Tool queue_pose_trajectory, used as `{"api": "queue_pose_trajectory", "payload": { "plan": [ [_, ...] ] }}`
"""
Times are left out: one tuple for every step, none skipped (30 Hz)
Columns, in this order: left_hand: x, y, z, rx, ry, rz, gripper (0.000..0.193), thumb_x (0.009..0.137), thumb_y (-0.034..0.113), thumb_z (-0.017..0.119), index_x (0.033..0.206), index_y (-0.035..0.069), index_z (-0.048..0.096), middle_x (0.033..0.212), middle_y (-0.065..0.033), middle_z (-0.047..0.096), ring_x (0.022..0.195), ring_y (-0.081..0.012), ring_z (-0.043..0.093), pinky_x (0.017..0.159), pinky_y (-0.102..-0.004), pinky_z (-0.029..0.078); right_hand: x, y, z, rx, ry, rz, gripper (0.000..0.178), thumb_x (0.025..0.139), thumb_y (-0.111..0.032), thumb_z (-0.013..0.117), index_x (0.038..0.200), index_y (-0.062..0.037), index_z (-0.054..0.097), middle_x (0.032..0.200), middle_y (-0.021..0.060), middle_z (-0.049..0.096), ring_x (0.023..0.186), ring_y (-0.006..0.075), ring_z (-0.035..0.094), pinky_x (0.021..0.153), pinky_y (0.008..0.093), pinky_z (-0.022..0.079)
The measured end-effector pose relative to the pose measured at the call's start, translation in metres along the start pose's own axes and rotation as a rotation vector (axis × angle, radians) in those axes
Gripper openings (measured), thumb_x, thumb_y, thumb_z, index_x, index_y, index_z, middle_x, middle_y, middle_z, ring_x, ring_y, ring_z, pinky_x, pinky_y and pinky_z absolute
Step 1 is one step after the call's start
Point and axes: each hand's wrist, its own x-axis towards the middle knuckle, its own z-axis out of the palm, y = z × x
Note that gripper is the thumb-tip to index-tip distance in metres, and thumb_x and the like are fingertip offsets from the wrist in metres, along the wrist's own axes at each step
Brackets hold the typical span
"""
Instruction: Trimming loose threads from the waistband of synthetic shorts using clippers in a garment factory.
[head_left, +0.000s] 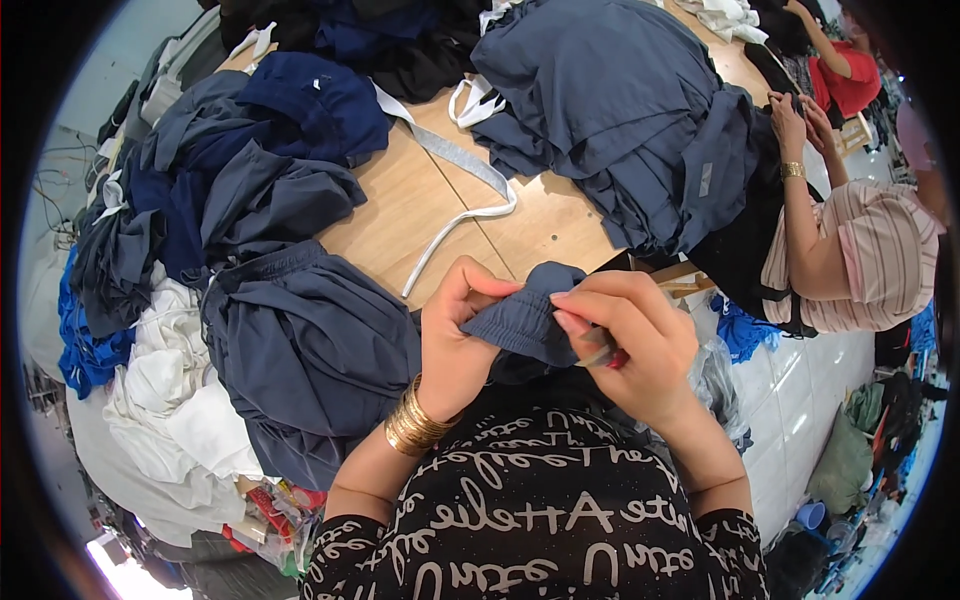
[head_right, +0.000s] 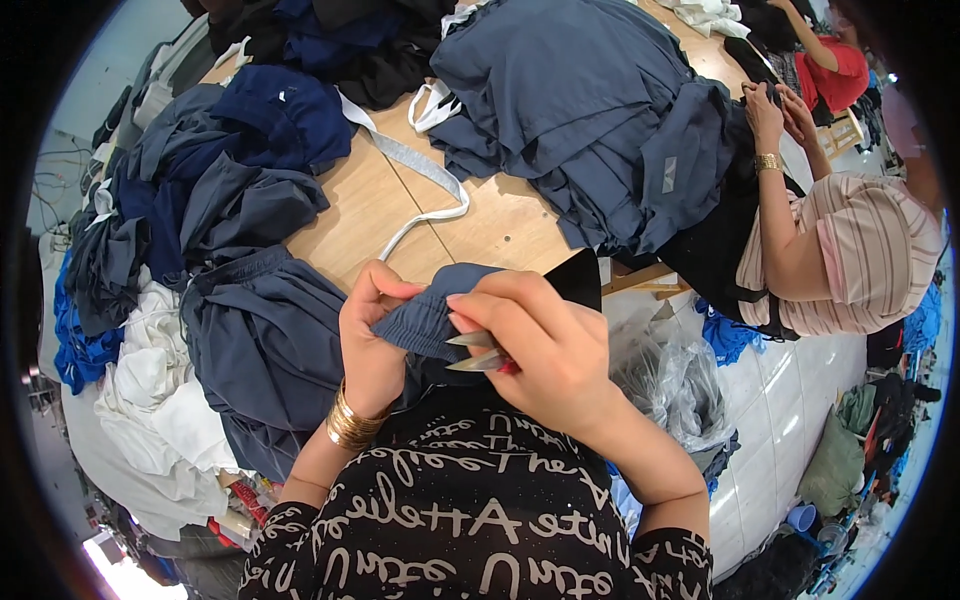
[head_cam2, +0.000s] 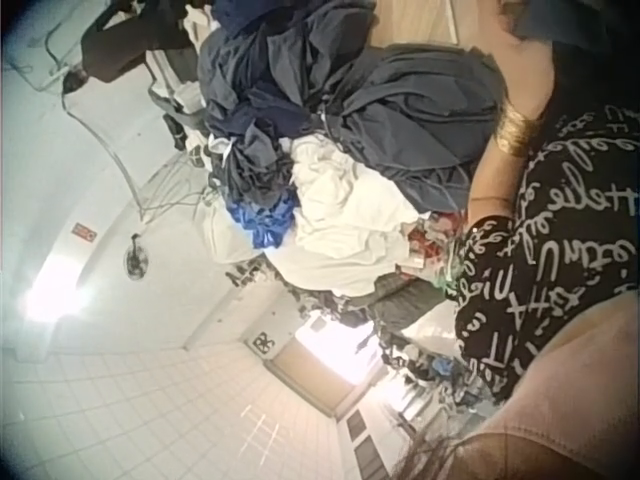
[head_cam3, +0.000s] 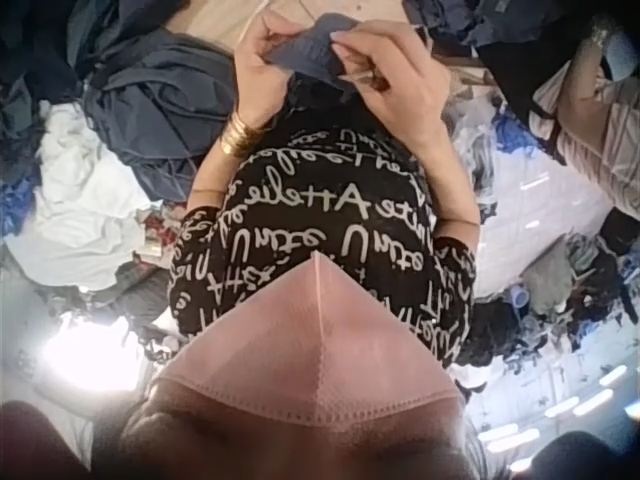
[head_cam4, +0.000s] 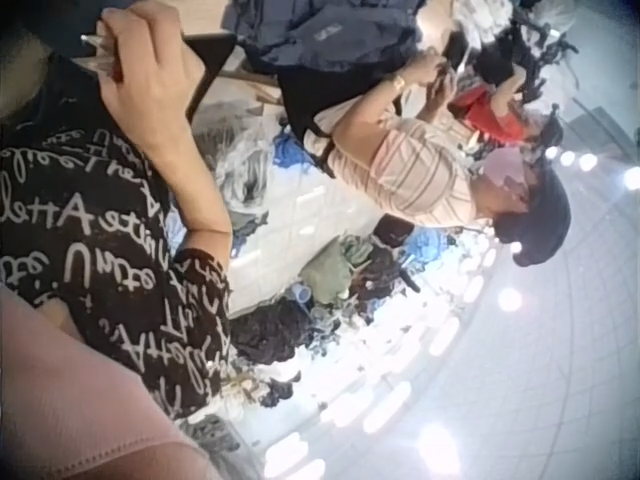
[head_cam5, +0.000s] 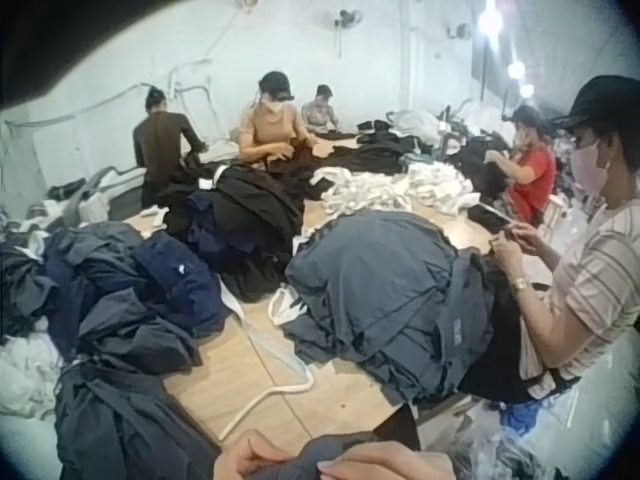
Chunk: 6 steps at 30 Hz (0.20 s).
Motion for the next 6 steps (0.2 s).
{"api": "queue_pose_trajectory", "payload": {
  "plan": [
    [-0.001, 0.0005, -0.0004, 0.106, -0.006, 0.033, 0.019, 0.081, -0.003, 0.061, 0.092, 0.001, 0.047, 0.09, -0.0075, 0.062, 0.083, -0.0101, 0.059, 0.073, -0.0211, 0.046, 0.0002, -0.0013, 0.0007, -0.007, -0.04, 0.019, 0.025, 0.063, 0.001, 0.069, 0.087, -0.0047, 0.063, 0.082, 0.0052, 0.059, 0.062, 0.018, 0.059, 0.053, 0.0255, 0.047],
    [-0.0018, 0.0008, -0.001, 0.213, -0.011, 0.066, 0.02, 0.08, -0.003, 0.062, 0.093, 0.001, 0.047, 0.09, -0.0074, 0.062, 0.084, -0.0098, 0.059, 0.073, -0.021, 0.046, 0.0002, -0.0021, 0.0012, -0.014, -0.079, 0.038, 0.028, 0.061, 0.001, 0.068, 0.087, -0.005, 0.062, 0.082, 0.0047, 0.058, 0.061, 0.018, 0.059, 0.053, 0.0256, 0.047],
    [-0.0023, 0.0008, -0.0017, 0.212, -0.012, 0.065, 0.02, 0.08, -0.003, 0.062, 0.093, 0.001, 0.047, 0.09, -0.0074, 0.062, 0.084, -0.0098, 0.059, 0.073, -0.021, 0.046, 0.0, -0.0012, 0.0025, -0.005, -0.097, 0.066, 0.03, 0.058, 0.002, 0.067, 0.087, -0.0051, 0.061, 0.082, 0.0043, 0.058, 0.06, 0.018, 0.059, 0.053, 0.0257, 0.047],
    [-0.003, 0.0007, -0.0022, 0.29, -0.015, 0.086, 0.021, 0.08, -0.002, 0.063, 0.094, 0.001, 0.048, 0.091, -0.0076, 0.062, 0.085, -0.01, 0.059, 0.074, -0.0207, 0.046, -0.0005, -0.0007, 0.0033, -0.007, -0.098, 0.066, 0.03, 0.058, 0.002, 0.067, 0.087, -0.0051, 0.061, 0.082, 0.0043, 0.058, 0.06, 0.018, 0.059, 0.053, 0.0257, 0.047],
    [-0.0034, 0.0004, -0.0029, 0.369, -0.018, 0.107, 0.022, 0.079, -0.001, 0.064, 0.095, 0.0, 0.049, 0.092, -0.0078, 0.062, 0.086, -0.0103, 0.059, 0.074, -0.0205, 0.045, -0.0011, -0.0003, 0.0042, -0.018, -0.116, 0.089, 0.03, 0.059, 0.002, 0.067, 0.087, -0.0052, 0.061, 0.082, 0.0043, 0.058, 0.06, 0.0181, 0.059, 0.053, 0.0258, 0.047],
    [-0.0037, 0.0002, -0.0029, 0.367, -0.018, 0.106, 0.022, 0.079, -0.001, 0.064, 0.095, 0.0, 0.049, 0.092, -0.0078, 0.062, 0.086, -0.0103, 0.059, 0.074, -0.0205, 0.045, -0.002, 0.0003, 0.0052, -0.03, -0.134, 0.111, 0.029, 0.06, 0.002, 0.067, 0.087, -0.0052, 0.06, 0.082, 0.0043, 0.058, 0.06, 0.0183, 0.059, 0.053, 0.0259, 0.047]
  ]
}}
